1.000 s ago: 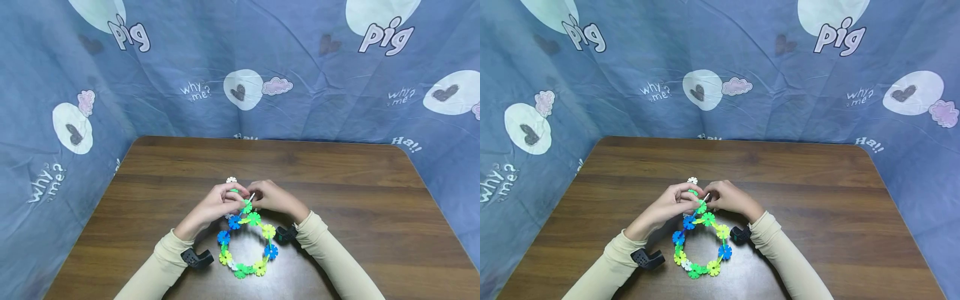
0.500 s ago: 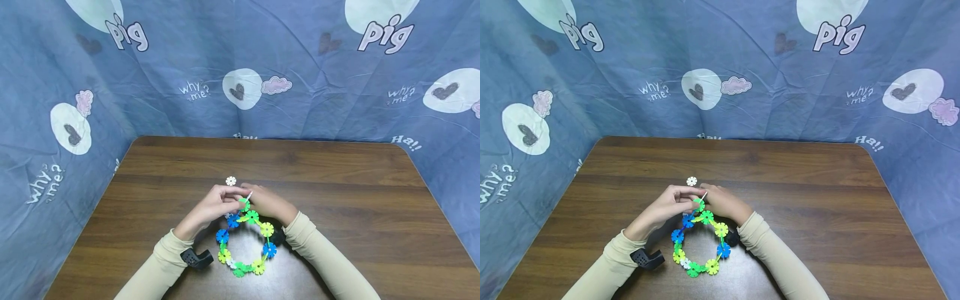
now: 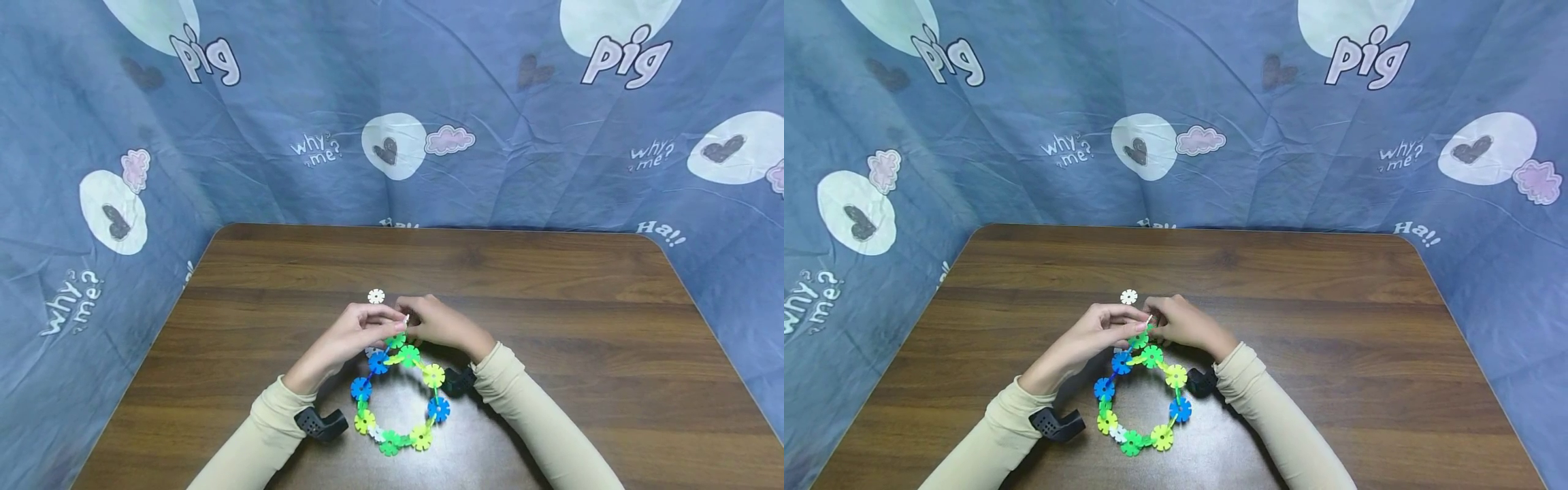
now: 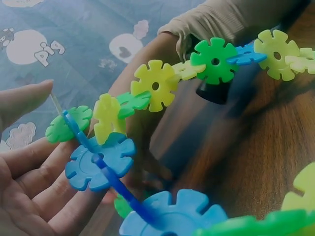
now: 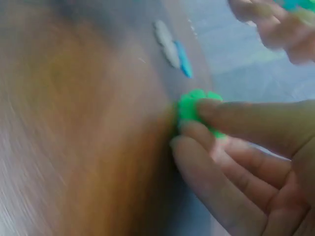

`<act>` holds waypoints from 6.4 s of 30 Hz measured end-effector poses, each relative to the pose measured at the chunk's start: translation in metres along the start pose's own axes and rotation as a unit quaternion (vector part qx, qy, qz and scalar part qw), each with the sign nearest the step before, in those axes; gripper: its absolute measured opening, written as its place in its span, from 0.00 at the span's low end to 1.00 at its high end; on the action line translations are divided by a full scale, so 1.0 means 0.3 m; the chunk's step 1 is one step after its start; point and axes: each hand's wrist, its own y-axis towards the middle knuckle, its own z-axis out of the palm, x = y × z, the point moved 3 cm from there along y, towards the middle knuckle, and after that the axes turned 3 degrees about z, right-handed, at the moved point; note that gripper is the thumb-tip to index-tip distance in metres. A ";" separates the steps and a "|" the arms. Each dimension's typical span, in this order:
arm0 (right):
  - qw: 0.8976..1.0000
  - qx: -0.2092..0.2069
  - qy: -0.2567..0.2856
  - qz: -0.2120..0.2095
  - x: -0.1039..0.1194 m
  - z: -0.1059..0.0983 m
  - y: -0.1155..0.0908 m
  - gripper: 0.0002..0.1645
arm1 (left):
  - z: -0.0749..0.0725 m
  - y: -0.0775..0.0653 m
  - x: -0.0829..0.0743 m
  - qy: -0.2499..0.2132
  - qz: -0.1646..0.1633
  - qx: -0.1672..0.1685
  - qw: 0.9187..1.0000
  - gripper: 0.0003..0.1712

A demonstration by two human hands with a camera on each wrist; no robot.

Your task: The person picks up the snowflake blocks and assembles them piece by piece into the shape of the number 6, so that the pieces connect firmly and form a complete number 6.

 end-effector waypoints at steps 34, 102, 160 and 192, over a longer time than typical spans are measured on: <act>0.949 -0.119 0.291 0.033 0.072 -0.150 -0.090 0.09 | 0.009 0.006 -0.001 0.006 0.045 -0.046 0.998 0.21; 0.995 -0.076 -0.066 -0.017 -0.039 -0.102 0.048 0.15 | -0.025 0.007 0.023 -0.002 0.022 -0.029 0.999 0.12; 0.968 -0.079 0.226 -0.072 0.001 -0.093 -0.097 0.05 | -0.017 0.010 0.009 0.000 0.045 -0.011 0.999 0.12; 0.987 -0.079 0.130 -0.042 -0.012 -0.062 -0.057 0.20 | -0.038 0.013 0.013 -0.033 -0.008 -0.053 0.998 0.11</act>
